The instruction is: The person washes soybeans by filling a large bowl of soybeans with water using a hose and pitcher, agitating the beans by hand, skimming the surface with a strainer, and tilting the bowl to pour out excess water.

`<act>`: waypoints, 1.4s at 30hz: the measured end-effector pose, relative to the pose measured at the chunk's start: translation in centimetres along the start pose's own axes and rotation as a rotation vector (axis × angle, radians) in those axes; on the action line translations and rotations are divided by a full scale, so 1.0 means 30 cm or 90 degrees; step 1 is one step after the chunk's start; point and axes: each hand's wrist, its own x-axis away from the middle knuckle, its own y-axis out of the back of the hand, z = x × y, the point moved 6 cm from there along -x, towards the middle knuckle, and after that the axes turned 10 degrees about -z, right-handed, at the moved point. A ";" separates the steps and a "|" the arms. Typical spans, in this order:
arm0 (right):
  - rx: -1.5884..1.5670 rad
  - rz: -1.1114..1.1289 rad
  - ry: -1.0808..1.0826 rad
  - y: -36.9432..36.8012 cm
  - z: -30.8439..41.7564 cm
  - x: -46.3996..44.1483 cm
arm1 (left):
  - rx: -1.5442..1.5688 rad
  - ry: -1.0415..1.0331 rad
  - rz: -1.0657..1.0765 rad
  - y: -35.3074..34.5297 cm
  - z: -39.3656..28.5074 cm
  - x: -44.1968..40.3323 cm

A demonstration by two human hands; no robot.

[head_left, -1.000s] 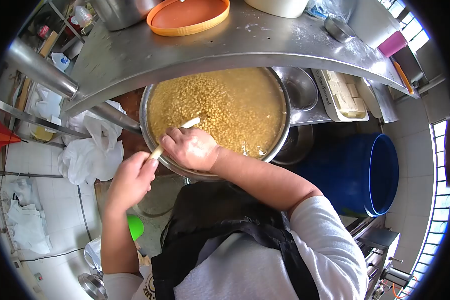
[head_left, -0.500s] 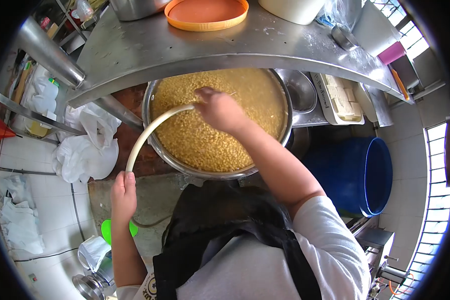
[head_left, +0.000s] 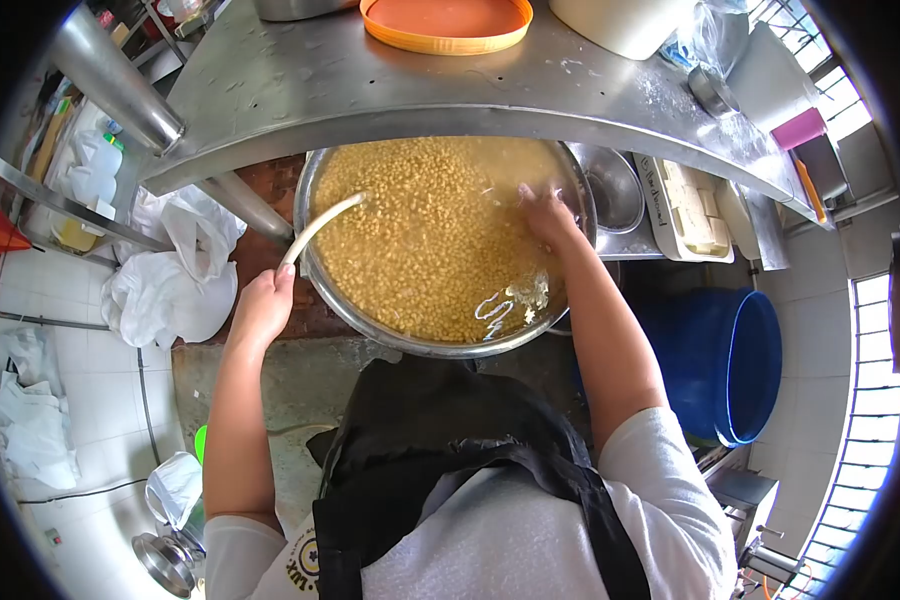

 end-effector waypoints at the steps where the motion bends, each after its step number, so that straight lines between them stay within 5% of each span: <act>1: -0.075 0.049 -0.095 0.119 0.086 0.055 | -0.002 -0.001 0.001 -0.009 -0.006 -0.008; 2: -0.148 0.098 -0.190 0.179 0.128 0.097 | 0.020 0.007 0.011 -0.029 -0.005 -0.016; 6: -0.181 0.071 -0.152 0.112 0.094 0.041 | 0.083 0.017 0.022 -0.097 -0.012 -0.035; 9: -0.269 0.114 0.100 0.070 0.133 0.000 | 0.093 0.077 0.054 -0.056 -0.117 0.013; 11: -0.315 0.203 -0.106 0.037 0.122 -0.008 | 0.092 0.057 0.036 -0.078 -0.107 -0.013; 14: -0.467 0.125 -0.130 -0.119 0.084 -0.054 | 0.078 0.045 0.033 -0.081 -0.123 -0.018; 17: -0.480 0.165 -0.189 -0.026 0.176 0.033 | 0.056 0.047 0.038 -0.091 -0.114 -0.029; 19: -0.278 0.172 0.023 -0.245 0.099 -0.121 | 0.042 0.029 0.035 -0.113 -0.095 -0.049; 24: -0.399 0.124 -0.016 -0.299 0.174 -0.114 | 0.035 0.039 0.038 -0.105 -0.112 -0.034; 27: -0.530 0.102 -0.308 -0.250 0.212 -0.083 | 0.021 0.034 0.036 -0.103 -0.119 -0.033; 28: -0.506 0.134 -0.058 -0.207 0.273 -0.076 | 0.013 0.032 0.035 -0.105 -0.118 -0.034; 30: -0.470 0.162 0.191 -0.156 0.363 -0.036 | 0.013 0.027 0.031 -0.110 -0.114 -0.039; 33: -0.778 0.222 -0.170 -0.163 0.416 -0.006 | 0.013 0.022 0.028 -0.115 -0.107 -0.039; 35: -0.773 0.239 -0.097 -0.069 0.485 0.027 | 0.014 0.020 0.028 -0.117 -0.106 -0.038; 42: -0.684 0.357 -0.312 0.271 0.664 0.182 | 0.011 0.009 0.028 -0.115 -0.106 -0.037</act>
